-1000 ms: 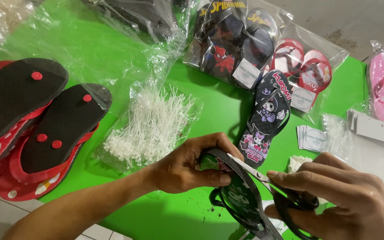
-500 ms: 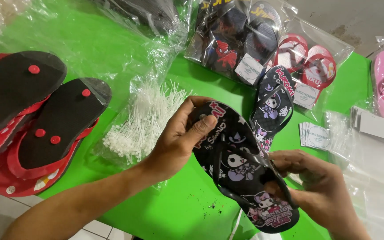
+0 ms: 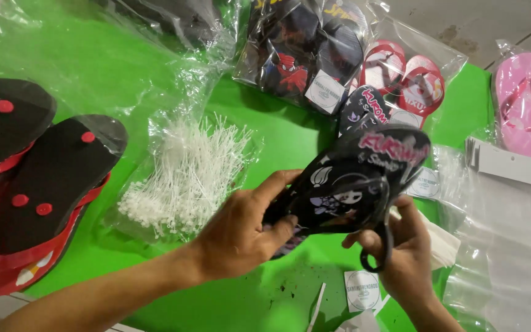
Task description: Trimming excess material from the soles and straps of sandals using scissors as part of a finishing process.
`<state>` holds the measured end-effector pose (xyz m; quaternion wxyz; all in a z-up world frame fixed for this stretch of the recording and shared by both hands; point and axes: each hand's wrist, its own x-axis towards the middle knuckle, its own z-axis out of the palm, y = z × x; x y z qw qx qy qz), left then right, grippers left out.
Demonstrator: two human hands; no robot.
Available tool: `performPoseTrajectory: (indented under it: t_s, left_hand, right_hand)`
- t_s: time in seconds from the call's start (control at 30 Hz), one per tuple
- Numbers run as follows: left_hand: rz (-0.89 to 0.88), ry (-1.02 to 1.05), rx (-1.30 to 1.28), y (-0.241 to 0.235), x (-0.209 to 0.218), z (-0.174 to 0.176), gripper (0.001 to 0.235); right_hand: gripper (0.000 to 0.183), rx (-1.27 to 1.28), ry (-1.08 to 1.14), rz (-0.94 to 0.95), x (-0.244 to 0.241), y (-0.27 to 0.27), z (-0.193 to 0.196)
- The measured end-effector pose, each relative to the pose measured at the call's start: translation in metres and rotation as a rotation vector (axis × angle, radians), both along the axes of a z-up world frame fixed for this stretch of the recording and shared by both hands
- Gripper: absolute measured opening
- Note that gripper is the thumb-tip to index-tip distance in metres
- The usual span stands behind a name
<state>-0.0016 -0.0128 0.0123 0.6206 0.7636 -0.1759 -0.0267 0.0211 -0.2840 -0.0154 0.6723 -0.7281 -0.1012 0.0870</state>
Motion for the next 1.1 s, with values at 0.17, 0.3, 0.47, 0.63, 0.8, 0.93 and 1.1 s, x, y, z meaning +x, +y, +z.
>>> performPoseTrajectory:
  t_s: [0.17,0.3,0.47,0.63,0.8,0.93,1.1]
  left_hand:
    - [0.084,-0.392,0.36,0.015,0.002,0.011,0.06]
    - [0.068,-0.63,0.548,0.013,0.006,0.0,0.056]
    - [0.065,-0.679,0.564,0.008,0.009,-0.003,0.051]
    - [0.098,-0.691,0.54,0.008,0.011,0.0,0.044]
    - [0.212,-0.719,0.525,0.016,0.012,0.002,0.028]
    - [0.278,-0.556,0.436,0.027,0.017,0.004,0.049]
    - [0.179,-0.376,0.12,0.036,0.022,0.009,0.029]
  right_hand:
    - [0.055,0.123,-0.235,-0.17,0.019,-0.036,0.018]
    - [0.055,0.032,-0.269,0.071,0.016,-0.05,0.009]
    - [0.052,-0.041,-0.293,0.082,0.012,-0.053,0.005]
    - [0.054,-0.059,-0.314,0.081,0.01,-0.055,0.004]
    - [0.054,-0.001,-0.292,0.008,0.008,-0.055,0.001]
    - [0.053,0.072,-0.299,0.022,0.007,-0.057,-0.009]
    - [0.06,-0.035,-0.277,-0.197,0.005,-0.072,-0.023]
